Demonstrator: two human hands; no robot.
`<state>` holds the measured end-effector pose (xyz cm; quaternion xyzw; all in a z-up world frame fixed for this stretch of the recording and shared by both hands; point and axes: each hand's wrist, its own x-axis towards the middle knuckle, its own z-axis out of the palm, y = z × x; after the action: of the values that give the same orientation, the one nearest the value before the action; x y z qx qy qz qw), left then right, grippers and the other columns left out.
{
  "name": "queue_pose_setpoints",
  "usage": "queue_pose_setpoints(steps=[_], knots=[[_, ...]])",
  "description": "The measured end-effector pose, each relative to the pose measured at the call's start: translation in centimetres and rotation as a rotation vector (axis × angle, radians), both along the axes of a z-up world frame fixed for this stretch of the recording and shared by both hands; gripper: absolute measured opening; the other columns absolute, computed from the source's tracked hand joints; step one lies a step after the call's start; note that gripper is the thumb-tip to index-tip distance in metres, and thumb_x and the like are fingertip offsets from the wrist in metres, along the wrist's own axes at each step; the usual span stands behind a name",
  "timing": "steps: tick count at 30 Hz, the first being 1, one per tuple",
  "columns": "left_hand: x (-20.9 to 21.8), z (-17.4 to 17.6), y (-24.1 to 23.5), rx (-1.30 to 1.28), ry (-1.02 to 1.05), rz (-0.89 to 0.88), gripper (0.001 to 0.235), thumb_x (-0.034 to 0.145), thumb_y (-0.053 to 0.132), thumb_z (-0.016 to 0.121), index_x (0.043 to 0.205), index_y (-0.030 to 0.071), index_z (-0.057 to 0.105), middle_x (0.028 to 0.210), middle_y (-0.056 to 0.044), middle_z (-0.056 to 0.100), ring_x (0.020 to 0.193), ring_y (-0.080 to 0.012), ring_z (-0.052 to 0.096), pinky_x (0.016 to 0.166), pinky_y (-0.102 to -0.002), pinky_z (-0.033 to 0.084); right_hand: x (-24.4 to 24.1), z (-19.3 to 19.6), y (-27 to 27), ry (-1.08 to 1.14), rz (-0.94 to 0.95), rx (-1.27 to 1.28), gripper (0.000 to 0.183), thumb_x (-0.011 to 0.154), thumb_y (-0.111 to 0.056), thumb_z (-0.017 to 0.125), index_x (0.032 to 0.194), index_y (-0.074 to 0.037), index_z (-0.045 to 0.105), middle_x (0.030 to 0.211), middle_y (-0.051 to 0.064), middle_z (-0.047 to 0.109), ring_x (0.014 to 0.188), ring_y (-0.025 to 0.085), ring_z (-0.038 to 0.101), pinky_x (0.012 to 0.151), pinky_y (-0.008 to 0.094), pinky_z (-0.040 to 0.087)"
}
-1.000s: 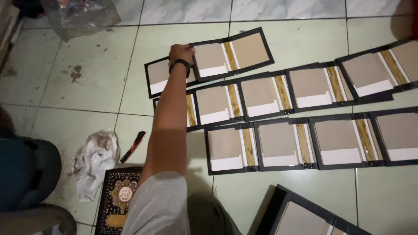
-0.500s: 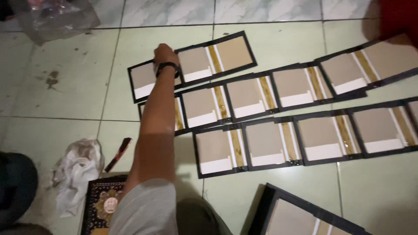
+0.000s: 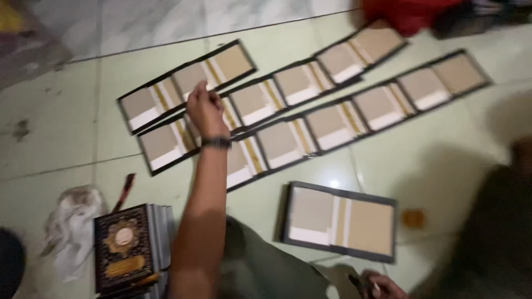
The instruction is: The person sits on the floor and applies a yellow substance to the center of a black rectangular frame using a brush. They repeatedly dip the brush into a small container and spread the substance along the frame's center line.
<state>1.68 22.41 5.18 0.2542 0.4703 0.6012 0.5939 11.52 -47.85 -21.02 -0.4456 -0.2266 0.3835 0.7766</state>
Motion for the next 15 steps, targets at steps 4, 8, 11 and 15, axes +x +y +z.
queue_pose_setpoints(steps=[4,8,11,15], knots=[[2.7,5.0,-17.9,0.106,0.290,-0.317,0.038,0.101,0.045,0.055,0.117,0.013,0.066,0.076,0.003,0.058,0.065,-0.0043,0.050,0.054,-0.019,0.037,6.0,18.4,5.4,0.454,-0.216,-0.504,0.062,0.085,0.011,0.053,0.147,0.021,0.052,0.137,0.040,0.061,0.112,0.042,0.055,0.102,0.042,0.037],[5.5,3.2,-35.8,0.397,0.683,-0.665,0.032,0.103,0.041,0.051,0.106,0.019,0.074,0.088,0.001,0.082,0.084,-0.0098,0.077,0.073,-0.029,0.056,10.9,26.6,8.0,0.031,-0.406,-0.665,0.044,0.085,-0.002,0.070,0.129,0.003,0.069,0.119,0.018,0.073,0.100,0.025,0.062,0.087,0.030,0.041],[7.4,1.6,-47.2,0.354,0.393,-1.031,0.013,0.100,0.027,0.063,0.092,0.019,0.068,0.091,0.004,0.074,0.081,-0.0111,0.067,0.076,-0.028,0.053,16.1,27.3,8.6,-0.614,-0.467,-0.845,0.040,0.085,-0.011,0.081,0.124,-0.007,0.073,0.123,0.008,0.072,0.108,0.017,0.066,0.099,0.028,0.051],[11.1,-3.7,-54.8,0.091,0.649,-1.327,0.065,0.089,0.030,0.071,0.145,0.011,0.045,0.110,-0.001,0.065,0.086,-0.0180,0.064,0.080,-0.036,0.053,21.0,24.9,9.8,-1.120,-0.286,-0.884,0.027,0.088,-0.013,0.074,0.115,-0.012,0.072,0.108,0.010,0.068,0.100,0.029,0.066,0.088,0.039,0.050]])
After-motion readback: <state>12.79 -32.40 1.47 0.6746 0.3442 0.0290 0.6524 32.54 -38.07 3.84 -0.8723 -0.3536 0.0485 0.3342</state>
